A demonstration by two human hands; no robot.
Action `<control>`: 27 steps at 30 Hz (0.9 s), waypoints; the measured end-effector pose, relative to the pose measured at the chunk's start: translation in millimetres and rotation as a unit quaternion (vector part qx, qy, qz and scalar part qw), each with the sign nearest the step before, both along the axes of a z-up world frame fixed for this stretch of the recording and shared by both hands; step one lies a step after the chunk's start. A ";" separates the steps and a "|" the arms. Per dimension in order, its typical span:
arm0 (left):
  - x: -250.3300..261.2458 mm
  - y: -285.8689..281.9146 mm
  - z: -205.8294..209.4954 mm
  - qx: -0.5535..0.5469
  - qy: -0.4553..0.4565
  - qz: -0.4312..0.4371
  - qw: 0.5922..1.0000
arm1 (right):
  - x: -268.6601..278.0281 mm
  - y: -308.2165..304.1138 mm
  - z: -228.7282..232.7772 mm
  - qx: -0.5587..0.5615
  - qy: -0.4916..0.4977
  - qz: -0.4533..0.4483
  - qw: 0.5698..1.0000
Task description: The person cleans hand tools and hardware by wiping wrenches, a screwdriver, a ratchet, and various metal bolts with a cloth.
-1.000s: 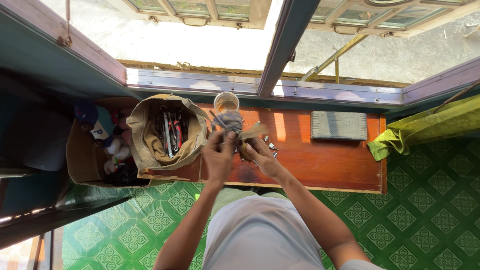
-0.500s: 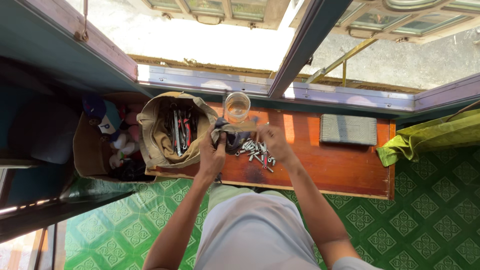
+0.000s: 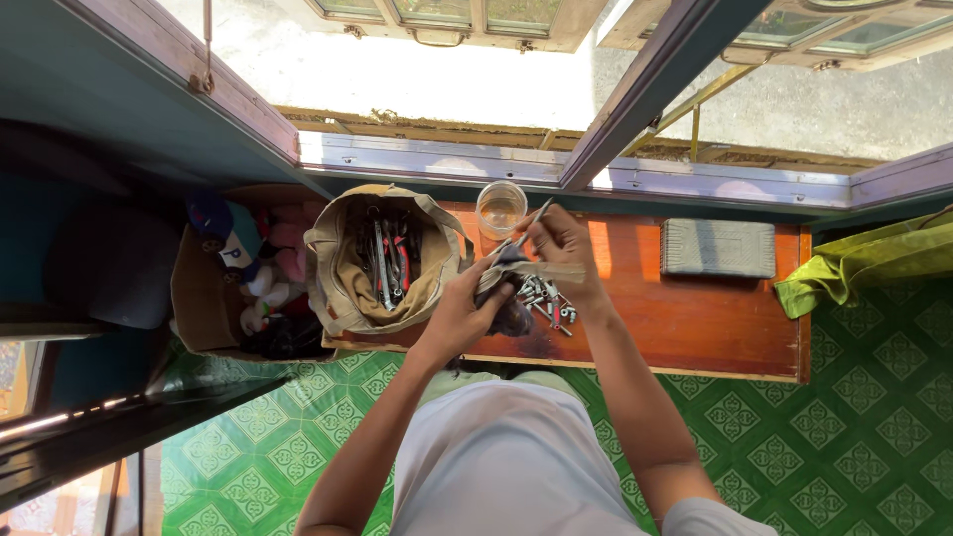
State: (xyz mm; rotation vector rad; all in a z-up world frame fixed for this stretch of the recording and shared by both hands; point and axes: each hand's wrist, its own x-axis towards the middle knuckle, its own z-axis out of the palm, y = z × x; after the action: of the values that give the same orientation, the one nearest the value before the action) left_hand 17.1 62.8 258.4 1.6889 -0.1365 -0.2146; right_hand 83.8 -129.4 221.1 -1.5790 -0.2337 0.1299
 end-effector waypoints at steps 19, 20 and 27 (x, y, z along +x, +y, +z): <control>19.1 47.3 -31.2 -0.250 0.243 -0.099 0.932 | -8.4 19.1 -30.5 0.340 0.150 -0.154 0.916; 19.3 48.7 -34.3 -0.282 0.265 -0.102 0.916 | -9.7 20.5 -29.8 0.349 0.151 -0.141 0.914; 16.4 56.3 -37.9 -0.355 0.444 -0.070 0.820 | -12.8 26.3 -20.7 0.455 0.112 -0.058 0.881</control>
State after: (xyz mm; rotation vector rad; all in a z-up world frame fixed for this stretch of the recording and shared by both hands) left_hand 33.5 119.2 220.5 0.7046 0.3318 -0.9218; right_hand 71.0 -103.1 200.3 -0.6230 0.0016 0.0866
